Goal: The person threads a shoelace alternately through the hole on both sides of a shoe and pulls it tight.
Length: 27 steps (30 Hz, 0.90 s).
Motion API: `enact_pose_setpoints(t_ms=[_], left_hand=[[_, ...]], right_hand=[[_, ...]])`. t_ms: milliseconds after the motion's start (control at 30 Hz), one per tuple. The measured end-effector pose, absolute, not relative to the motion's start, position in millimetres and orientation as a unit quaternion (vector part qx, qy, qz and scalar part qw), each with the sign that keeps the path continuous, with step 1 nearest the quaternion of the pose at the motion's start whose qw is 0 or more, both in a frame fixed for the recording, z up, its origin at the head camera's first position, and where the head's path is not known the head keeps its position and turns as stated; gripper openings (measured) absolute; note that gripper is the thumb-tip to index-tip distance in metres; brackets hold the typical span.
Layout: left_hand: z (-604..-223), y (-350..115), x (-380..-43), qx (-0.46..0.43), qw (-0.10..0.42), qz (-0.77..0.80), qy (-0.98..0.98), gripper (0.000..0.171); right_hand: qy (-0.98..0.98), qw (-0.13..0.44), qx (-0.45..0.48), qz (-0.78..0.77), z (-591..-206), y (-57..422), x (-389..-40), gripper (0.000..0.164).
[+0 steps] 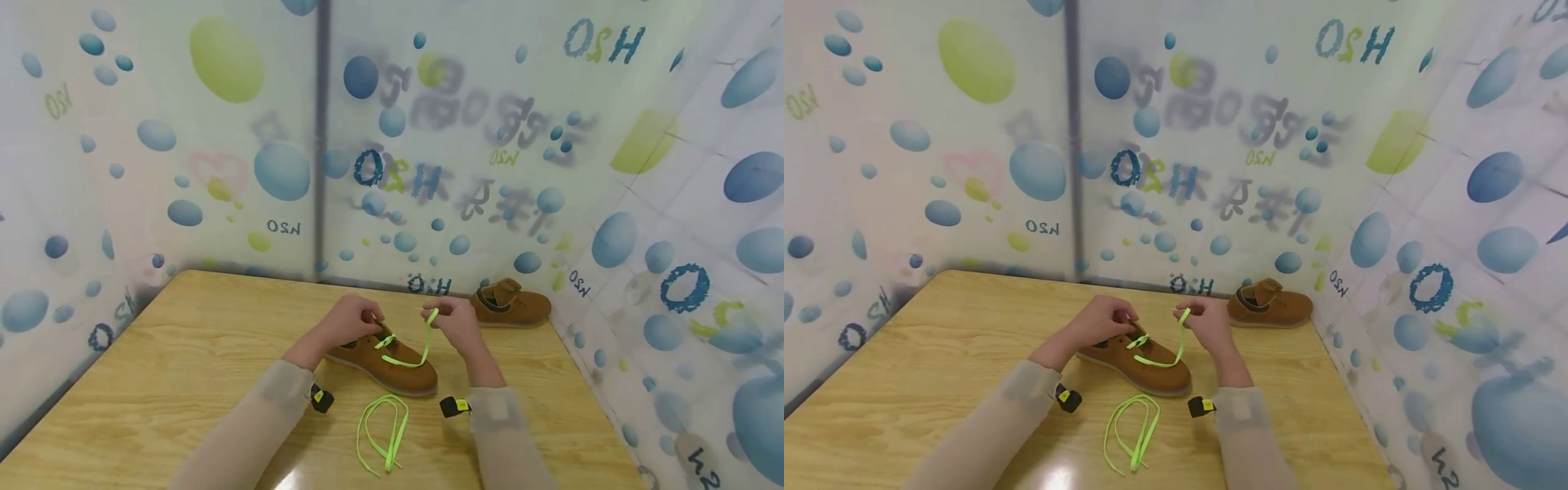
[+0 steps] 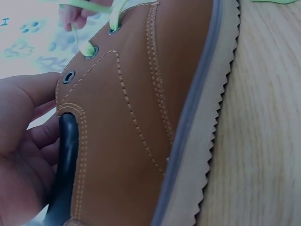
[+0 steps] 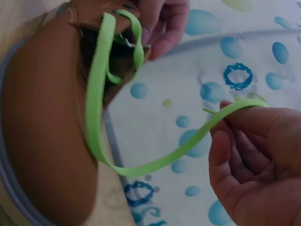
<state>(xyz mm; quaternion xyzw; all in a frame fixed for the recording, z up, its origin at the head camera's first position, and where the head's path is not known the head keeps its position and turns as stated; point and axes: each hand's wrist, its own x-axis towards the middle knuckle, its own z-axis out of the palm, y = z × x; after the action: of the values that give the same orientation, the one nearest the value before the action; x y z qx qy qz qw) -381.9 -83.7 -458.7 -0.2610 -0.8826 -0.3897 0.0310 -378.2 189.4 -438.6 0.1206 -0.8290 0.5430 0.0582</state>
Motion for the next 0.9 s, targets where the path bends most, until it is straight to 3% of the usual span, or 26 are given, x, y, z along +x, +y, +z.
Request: enact_pose_setpoints(t_ms=[267,533,900], left_hand=[[-465,-80,-382,-0.238,0.043,-0.388,-0.889,0.006],[-467,-77,-382,-0.230,0.073,-0.379,-0.893,0.004],[-466,-75,-377,-0.221,0.075,-0.391,-0.890,0.010]], right_hand=[[-0.816,0.048,0.156,0.554,-460,170,-382,0.004],[-0.822,0.025,0.163,0.545,-477,153,-385,0.014],[-0.821,-0.006,0.158,0.549,-486,141,-379,0.009]])
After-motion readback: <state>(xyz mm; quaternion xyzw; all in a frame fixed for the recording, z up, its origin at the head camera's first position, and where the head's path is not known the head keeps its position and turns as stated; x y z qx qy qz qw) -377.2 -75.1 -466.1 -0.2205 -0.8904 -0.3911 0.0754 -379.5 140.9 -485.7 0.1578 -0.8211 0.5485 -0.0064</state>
